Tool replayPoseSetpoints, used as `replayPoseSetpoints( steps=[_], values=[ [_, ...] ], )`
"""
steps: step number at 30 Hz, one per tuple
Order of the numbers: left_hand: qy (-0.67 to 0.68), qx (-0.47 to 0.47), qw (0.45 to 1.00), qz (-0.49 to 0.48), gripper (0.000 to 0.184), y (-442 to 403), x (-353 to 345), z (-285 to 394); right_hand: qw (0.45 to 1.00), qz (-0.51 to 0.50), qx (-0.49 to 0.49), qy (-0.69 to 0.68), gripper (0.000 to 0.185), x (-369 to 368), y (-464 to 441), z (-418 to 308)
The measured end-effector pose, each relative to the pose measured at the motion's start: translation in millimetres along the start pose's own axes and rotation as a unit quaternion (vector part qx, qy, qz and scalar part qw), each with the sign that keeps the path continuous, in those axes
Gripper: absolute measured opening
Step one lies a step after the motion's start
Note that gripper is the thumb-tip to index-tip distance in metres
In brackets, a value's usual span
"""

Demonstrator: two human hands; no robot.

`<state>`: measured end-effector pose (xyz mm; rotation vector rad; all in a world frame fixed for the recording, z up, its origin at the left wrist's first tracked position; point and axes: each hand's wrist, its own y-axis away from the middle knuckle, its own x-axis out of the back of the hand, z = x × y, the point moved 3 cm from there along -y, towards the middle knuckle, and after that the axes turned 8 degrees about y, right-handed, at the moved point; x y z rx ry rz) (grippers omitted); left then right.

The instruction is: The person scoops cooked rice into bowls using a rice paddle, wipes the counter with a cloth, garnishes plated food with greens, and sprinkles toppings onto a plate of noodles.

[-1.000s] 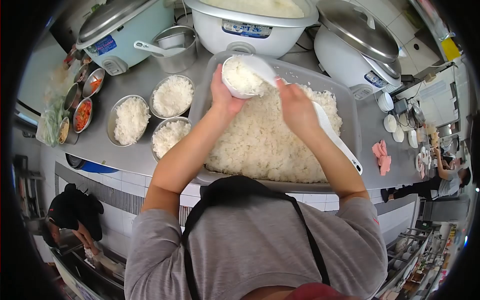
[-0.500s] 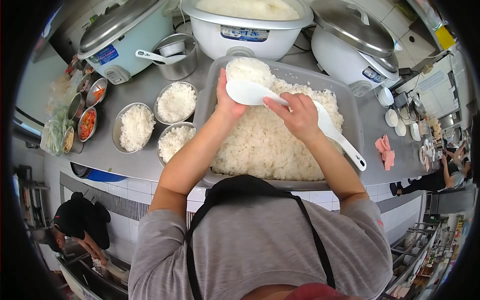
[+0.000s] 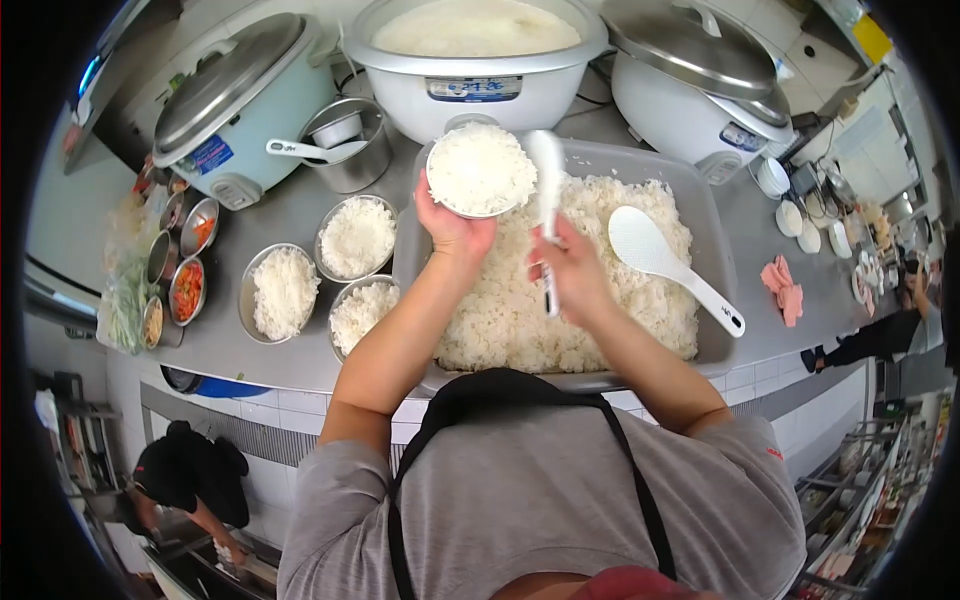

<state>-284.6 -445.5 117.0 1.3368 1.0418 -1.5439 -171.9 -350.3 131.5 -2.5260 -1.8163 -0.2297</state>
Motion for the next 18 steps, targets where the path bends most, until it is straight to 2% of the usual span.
replayPoseSetpoints(
  steps=[1, 2, 4, 5, 6, 7, 10, 12, 13, 15, 16, 18],
  values=[
    [-0.016, -0.012, 1.000, 0.003, 0.055, 0, 3, -1, 0.998, -0.051, 0.010, -0.038, 0.047, -14, 8, -2],
    [-0.032, -0.026, 0.999, 0.006, 0.055, 0, 5, -1, 0.998, -0.045, 0.008, -0.043, 0.047, -20, 12, -3],
    [-0.050, -0.025, 0.998, 0.014, 0.055, 2, 6, -2, 0.994, -0.014, 0.087, 0.072, 0.056, -27, 17, -9],
    [-0.063, -0.029, 0.997, 0.023, 0.055, 4, 6, -1, 0.994, -0.010, 0.086, 0.067, 0.056, -28, 18, -4],
    [-0.067, -0.026, 0.997, 0.021, 0.055, 6, 4, -1, 0.963, 0.020, 0.187, 0.194, 0.059, -26, 19, -3],
    [-0.071, -0.016, 0.997, 0.026, 0.052, 7, 2, -2, 0.903, 0.050, 0.283, 0.319, 0.062, -26, 21, -4],
    [-0.099, 0.002, 0.995, 0.026, 0.052, 6, 6, -4, 0.913, 0.009, 0.235, 0.332, 0.061, -23, 22, 0],
    [-0.127, 0.009, 0.992, 0.015, 0.056, 4, 6, -2, 0.901, -0.006, 0.259, 0.349, 0.059, -10, 21, -5],
    [-0.097, 0.037, 0.995, -0.003, 0.056, 2, 2, -2, 0.888, -0.019, 0.283, 0.363, 0.056, -2, 18, -11],
    [-0.068, 0.066, 0.995, -0.022, 0.057, 1, -2, 1, 0.928, 0.021, 0.226, 0.294, 0.049, 31, 8, -28],
    [-0.039, 0.092, 0.995, -0.028, 0.055, 3, -2, 2, 0.928, 0.022, 0.226, 0.296, 0.049, 43, -1, -39],
    [-0.011, 0.123, 0.992, -0.035, 0.054, 7, -2, 1, 0.971, -0.016, 0.073, 0.228, 0.045, 60, -18, -44]
  ],
)
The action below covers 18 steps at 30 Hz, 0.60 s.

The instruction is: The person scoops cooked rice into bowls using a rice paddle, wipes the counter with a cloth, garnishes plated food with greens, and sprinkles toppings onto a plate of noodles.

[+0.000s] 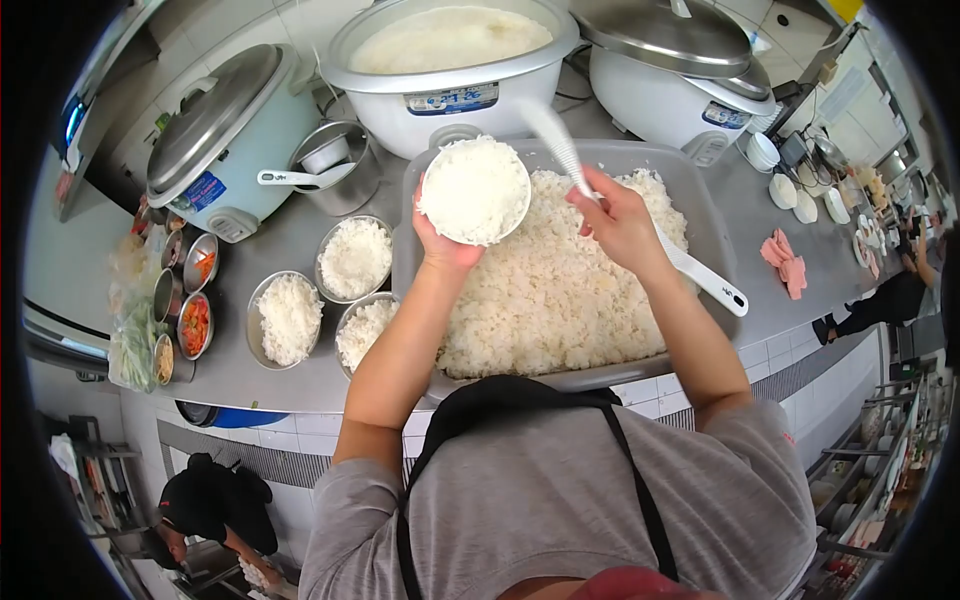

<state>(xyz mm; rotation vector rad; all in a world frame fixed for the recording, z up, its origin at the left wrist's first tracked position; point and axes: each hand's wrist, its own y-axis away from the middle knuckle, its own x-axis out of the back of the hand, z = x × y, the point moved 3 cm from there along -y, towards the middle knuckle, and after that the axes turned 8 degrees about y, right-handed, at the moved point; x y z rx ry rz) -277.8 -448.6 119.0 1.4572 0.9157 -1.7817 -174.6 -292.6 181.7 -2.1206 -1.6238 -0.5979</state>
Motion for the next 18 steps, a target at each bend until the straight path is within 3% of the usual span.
replayPoseSetpoints(
  steps=[1, 3, 5, 9, 11, 12, 13, 15, 16, 18],
  values=[
    [-0.017, 0.005, 1.000, -0.008, 0.055, 1, 1, -2, 1.000, 0.003, 0.000, 0.000, 0.045, -3, 4, 1],
    [-0.033, 0.005, 0.999, -0.023, 0.056, -5, -1, -2, 0.946, 0.064, 0.270, 0.170, 0.047, -22, 19, -10],
    [-0.048, 0.012, 0.998, 0.043, 0.056, -2, 6, 0, 0.944, 0.050, 0.236, 0.225, 0.048, -35, 28, -1],
    [-0.074, 0.033, 0.995, 0.049, 0.055, -5, 5, 4, 0.974, 0.051, 0.209, 0.069, 0.041, -10, 18, -9],
    [-0.055, 0.104, 0.993, 0.020, 0.052, -3, 0, -3, 0.992, 0.001, 0.081, 0.101, 0.037, 12, 3, -16],
    [-0.054, 0.105, 0.993, 0.020, 0.052, -1, 2, -6, 0.983, -0.006, 0.170, 0.064, 0.033, 8, -2, -13],
    [-0.063, 0.108, 0.992, 0.020, 0.052, -1, 4, -7, 0.983, -0.007, 0.173, 0.065, 0.033, 9, -2, -8],
    [-0.072, 0.104, 0.992, 0.023, 0.052, 0, 5, -5, 0.906, 0.008, 0.341, 0.251, 0.032, 6, 7, -14],
    [-0.090, 0.124, 0.988, 0.033, 0.052, 0, 6, -5, 0.905, 0.006, 0.344, 0.250, 0.032, 14, 3, -16],
    [-0.098, 0.155, 0.982, 0.038, 0.052, 0, 3, -8, 0.966, -0.063, 0.117, 0.222, 0.039, 39, -21, -6]
  ],
)
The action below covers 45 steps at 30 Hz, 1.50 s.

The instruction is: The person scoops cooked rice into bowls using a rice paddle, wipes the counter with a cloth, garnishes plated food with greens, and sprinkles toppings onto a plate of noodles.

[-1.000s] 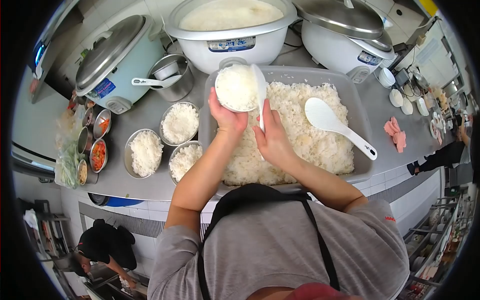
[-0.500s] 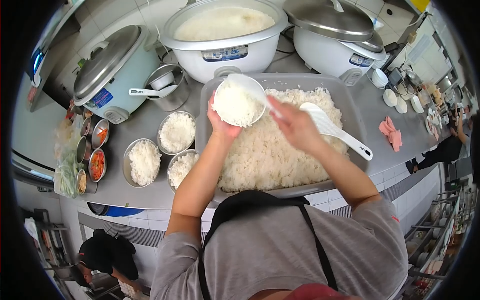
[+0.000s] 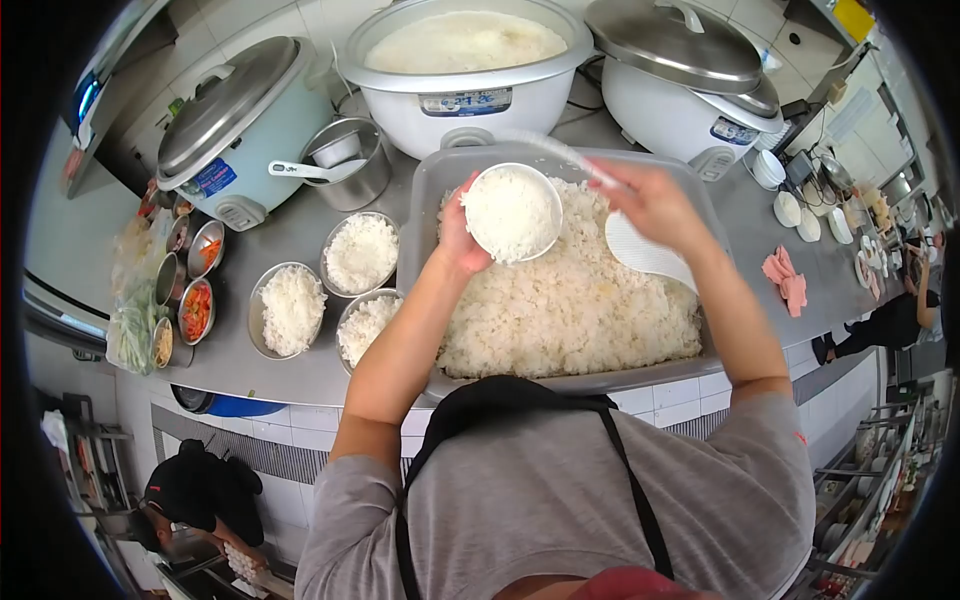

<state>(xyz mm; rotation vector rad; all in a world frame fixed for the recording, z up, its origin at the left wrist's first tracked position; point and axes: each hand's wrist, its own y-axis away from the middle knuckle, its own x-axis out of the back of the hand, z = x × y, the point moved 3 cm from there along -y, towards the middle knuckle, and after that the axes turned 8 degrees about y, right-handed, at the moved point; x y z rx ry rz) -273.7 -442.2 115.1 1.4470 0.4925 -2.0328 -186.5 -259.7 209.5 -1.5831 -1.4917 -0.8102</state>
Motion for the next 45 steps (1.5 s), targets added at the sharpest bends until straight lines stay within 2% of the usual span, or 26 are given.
replayPoseSetpoints(
  steps=[1, 3, 4, 7, 8, 11, 12, 13, 15, 17, 18, 19, 21, 23, 24, 26, 27, 29, 30, 32, 34, 36, 37, 39, 43, 45],
  values=[
    [0.002, 0.003, 1.000, 0.001, 0.052, 0, -1, -2, 1.000, -0.002, -0.003, 0.000, 0.039, 5, -9, 6],
    [-0.020, 0.043, 0.999, -0.008, 0.051, 0, -4, -5, 0.987, -0.122, 0.016, -0.107, 0.038, 4, -22, 12],
    [-0.022, 0.041, 0.999, -0.009, 0.051, -1, -3, -4, 0.987, -0.121, 0.019, -0.107, 0.038, 5, -22, 11],
    [0.014, 0.045, 0.999, 0.005, 0.052, -1, 3, -6, 0.974, -0.093, 0.207, -0.025, 0.038, 1, -17, -6],
    [0.015, 0.043, 0.999, 0.019, 0.051, -4, 4, -5, 0.970, -0.012, 0.237, 0.050, 0.042, 8, -24, -7],
    [0.022, 0.062, 0.998, 0.017, 0.049, -7, 0, -7, 0.960, 0.008, 0.252, 0.118, 0.047, 13, -40, -27],
    [-0.007, 0.053, 0.998, 0.019, 0.048, -9, 1, -9, 0.928, 0.021, 0.318, 0.192, 0.050, 9, -34, -43],
    [-0.036, 0.043, 0.998, 0.024, 0.048, -10, 5, -9, 0.928, 0.021, 0.320, 0.190, 0.050, 9, -33, -48],
    [0.031, 0.079, 0.996, 0.030, 0.054, -6, 9, -7, 0.862, 0.052, 0.389, 0.319, 0.051, 2, -29, -57],
    [-0.009, 0.008, 0.999, 0.036, 0.059, -2, 0, -2, 0.879, 0.052, 0.355, 0.314, 0.050, 8, -31, -46],
    [-0.018, 0.000, 0.999, 0.029, 0.063, -1, -3, 0, 0.911, 0.010, 0.303, 0.281, 0.049, 9, -33, -36],
    [-0.017, -0.005, 0.999, 0.028, 0.063, -2, -3, 3, 0.936, -0.033, 0.248, 0.247, 0.049, 9, -36, -28],
    [0.002, 0.034, 0.999, 0.017, 0.065, 0, -4, 3, 0.946, -0.047, 0.224, 0.230, 0.048, 3, -33, -20],
    [0.003, 0.030, 0.999, 0.042, 0.065, 4, -7, 1, 0.913, 0.138, 0.284, 0.258, 0.051, 6, -26, -19],
    [0.002, 0.024, 0.998, 0.064, 0.066, 5, -8, 1, 0.914, 0.137, 0.283, 0.256, 0.051, 2, -21, -18],
    [0.037, 0.040, 0.998, 0.032, 0.066, -3, 3, 5, 0.827, 0.253, 0.388, 0.320, 0.051, -5, -1, -25],
    [0.073, 0.056, 0.996, -0.003, 0.066, -4, 0, 6, 0.827, 0.253, 0.388, 0.320, 0.051, -13, 1, -23],
    [0.029, 0.011, 0.999, 0.008, 0.067, -3, -1, 5, 0.787, 0.258, 0.433, 0.357, 0.057, -31, 7, -20],
    [0.036, 0.032, 0.999, 0.021, 0.068, 3, -4, 4, 0.818, 0.223, 0.408, 0.340, 0.061, -27, 3, -18],
    [0.041, 0.054, 0.997, 0.033, 0.068, 9, -11, 0, 0.846, 0.236, 0.375, 0.298, 0.061, -27, -13, -8],
    [0.038, 0.015, 0.999, 0.007, 0.068, 9, -18, -1, 0.869, 0.250, 0.343, 0.254, 0.061, -30, -16, -5],
    [0.005, -0.016, 1.000, 0.005, 0.068, 4, -11, 2, 0.960, 0.099, 0.250, 0.082, 0.058, -39, -18, -2],
    [-0.026, -0.046, 0.999, 0.005, 0.068, 2, -7, 4, 0.959, 0.100, 0.251, 0.082, 0.058, -36, -17, -2],
    [-0.016, -0.057, 0.998, -0.020, 0.068, 1, -3, 6, 0.966, 0.121, 0.227, -0.033, 0.056, -23, -17, 3],
    [0.002, -0.081, 0.995, -0.056, 0.071, 3, -2, 9, 0.983, 0.048, 0.178, 0.020, 0.052, -24, 0, 10],
    [0.009, -0.095, 0.995, -0.041, 0.076, 3, -4, 8, 0.977, 0.125, 0.170, -0.029, 0.051, -16, 9, 6]
  ],
)
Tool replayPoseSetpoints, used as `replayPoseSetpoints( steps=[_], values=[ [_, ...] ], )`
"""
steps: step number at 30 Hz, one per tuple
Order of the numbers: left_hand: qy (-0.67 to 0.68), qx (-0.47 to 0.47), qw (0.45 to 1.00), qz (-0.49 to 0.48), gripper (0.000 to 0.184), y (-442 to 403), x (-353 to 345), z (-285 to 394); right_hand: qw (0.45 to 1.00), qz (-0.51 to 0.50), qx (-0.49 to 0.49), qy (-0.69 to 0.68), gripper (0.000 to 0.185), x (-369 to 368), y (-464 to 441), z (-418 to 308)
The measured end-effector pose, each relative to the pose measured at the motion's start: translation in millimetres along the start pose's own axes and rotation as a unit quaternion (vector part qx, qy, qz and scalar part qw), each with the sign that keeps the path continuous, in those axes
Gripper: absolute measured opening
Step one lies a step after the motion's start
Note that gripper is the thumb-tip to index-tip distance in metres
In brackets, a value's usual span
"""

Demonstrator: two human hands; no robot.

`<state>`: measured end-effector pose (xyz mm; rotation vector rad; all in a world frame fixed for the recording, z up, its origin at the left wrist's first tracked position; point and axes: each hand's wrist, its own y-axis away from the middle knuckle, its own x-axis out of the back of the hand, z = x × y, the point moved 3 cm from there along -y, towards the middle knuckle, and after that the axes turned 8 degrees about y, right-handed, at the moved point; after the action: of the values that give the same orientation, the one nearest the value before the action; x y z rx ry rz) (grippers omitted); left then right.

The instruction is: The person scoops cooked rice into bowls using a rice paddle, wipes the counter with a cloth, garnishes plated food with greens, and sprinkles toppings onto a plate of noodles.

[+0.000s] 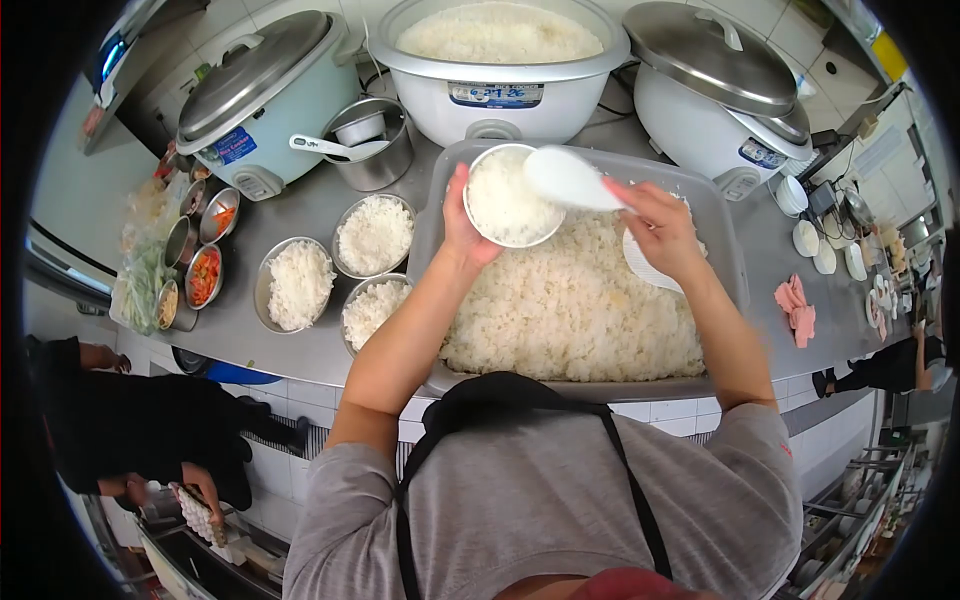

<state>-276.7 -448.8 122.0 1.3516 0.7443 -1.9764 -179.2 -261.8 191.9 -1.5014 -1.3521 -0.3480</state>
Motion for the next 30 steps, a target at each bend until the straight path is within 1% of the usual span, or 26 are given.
replayPoseSetpoints(
  steps=[1, 2, 4, 6, 7, 8, 9, 10, 11, 12, 13, 14, 15, 16, 18, 20, 21, 22, 23, 24, 26, 27, 28, 30],
  values=[
    [0.003, -0.013, 1.000, 0.015, 0.080, 0, -2, 1, 1.000, 0.002, 0.000, -0.001, 0.051, -3, 5, 0],
    [0.001, -0.012, 1.000, 0.014, 0.080, -1, -1, 2, 1.000, -0.015, -0.011, 0.001, 0.049, -10, 12, 2],
    [0.040, -0.051, 0.997, 0.044, 0.083, 1, 3, 4, 0.999, -0.030, -0.026, 0.002, 0.047, -16, 23, -6],
    [0.052, -0.058, 0.996, 0.046, 0.083, 2, 2, 2, 0.996, -0.010, -0.067, -0.057, 0.041, -17, 26, -23],
    [0.065, -0.066, 0.995, 0.049, 0.083, 2, 1, 2, 0.968, 0.009, -0.185, -0.168, 0.043, -29, 33, -10],
    [0.064, -0.064, 0.995, 0.049, 0.083, 1, 1, 1, 0.968, 0.011, -0.186, -0.168, 0.043, -32, 32, -10],
    [0.074, -0.085, 0.992, 0.058, 0.082, 0, 3, 0, 0.934, 0.013, -0.275, -0.229, 0.046, -39, 29, -16],
    [0.084, -0.104, 0.989, 0.067, 0.080, 0, 5, -1, 0.888, 0.016, -0.360, -0.286, 0.049, -48, 28, -21],
    [0.083, -0.099, 0.989, 0.066, 0.080, -1, 6, -4, 0.959, 0.049, -0.223, -0.167, 0.050, -56, 28, -36],
    [0.066, -0.107, 0.990, 0.060, 0.077, 0, 7, -6, 0.993, 0.078, -0.079, -0.041, 0.050, -65, 30, -52],
    [0.049, -0.117, 0.991, 0.053, 0.074, 0, 6, -7, 0.992, 0.083, -0.083, -0.039, 0.050, -68, 28, -53],
    [0.049, -0.112, 0.991, 0.051, 0.074, 0, 7, -8, 0.995, 0.072, -0.061, -0.037, 0.049, -70, 25, -56],
    [0.055, -0.113, 0.989, 0.078, 0.073, 2, 10, -8, 0.997, 0.060, -0.040, -0.035, 0.047, -70, 25, -57],
    [0.061, -0.113, 0.987, 0.100, 0.072, 2, 11, -7, 0.997, 0.064, -0.041, -0.028, 0.047, -62, 21, -50],
    [0.064, -0.112, 0.990, 0.059, 0.072, -3, 10, -3, 0.986, 0.078, -0.117, -0.091, 0.047, -30, -3, -15],
    [0.050, -0.118, 0.990, 0.066, 0.071, -3, 8, -1, 0.983, 0.125, -0.129, 0.042, 0.037, 23, -41, 20],
    [0.054, -0.120, 0.990, 0.056, 0.071, -3, 8, 0, 0.972, 0.157, -0.052, 0.164, 0.025, 45, -65, 65],
    [0.059, -0.118, 0.988, 0.079, 0.071, -2, 10, 0, 0.942, 0.157, -0.079, 0.285, 0.020, 75, -92, 79],
    [0.062, -0.118, 0.986, 0.104, 0.071, -1, 13, 0, 0.879, 0.143, -0.099, 0.444, 0.018, 102, -120, 120],
    [0.063, -0.127, 0.985, 0.100, 0.071, 0, 14, 1, 0.864, 0.163, -0.088, 0.469, 0.020, 126, -142, 148],
    [0.070, -0.107, 0.987, 0.101, 0.071, -1, 16, 1, 0.836, 0.162, -0.135, 0.506, 0.025, 163, -177, 224],
    [0.070, -0.103, 0.985, 0.118, 0.071, -1, 13, 1, 0.828, 0.153, -0.175, 0.510, 0.025, 173, -185, 251],
    [0.072, -0.118, 0.984, 0.112, 0.071, -1, 11, 3, 0.819, 0.145, -0.213, 0.512, 0.026, 180, -197, 271],
    [0.074, -0.089, 0.987, 0.114, 0.071, 0, 8, 2, 0.809, 0.109, -0.322, 0.480, 0.027, 179, -208, 291]
  ],
)
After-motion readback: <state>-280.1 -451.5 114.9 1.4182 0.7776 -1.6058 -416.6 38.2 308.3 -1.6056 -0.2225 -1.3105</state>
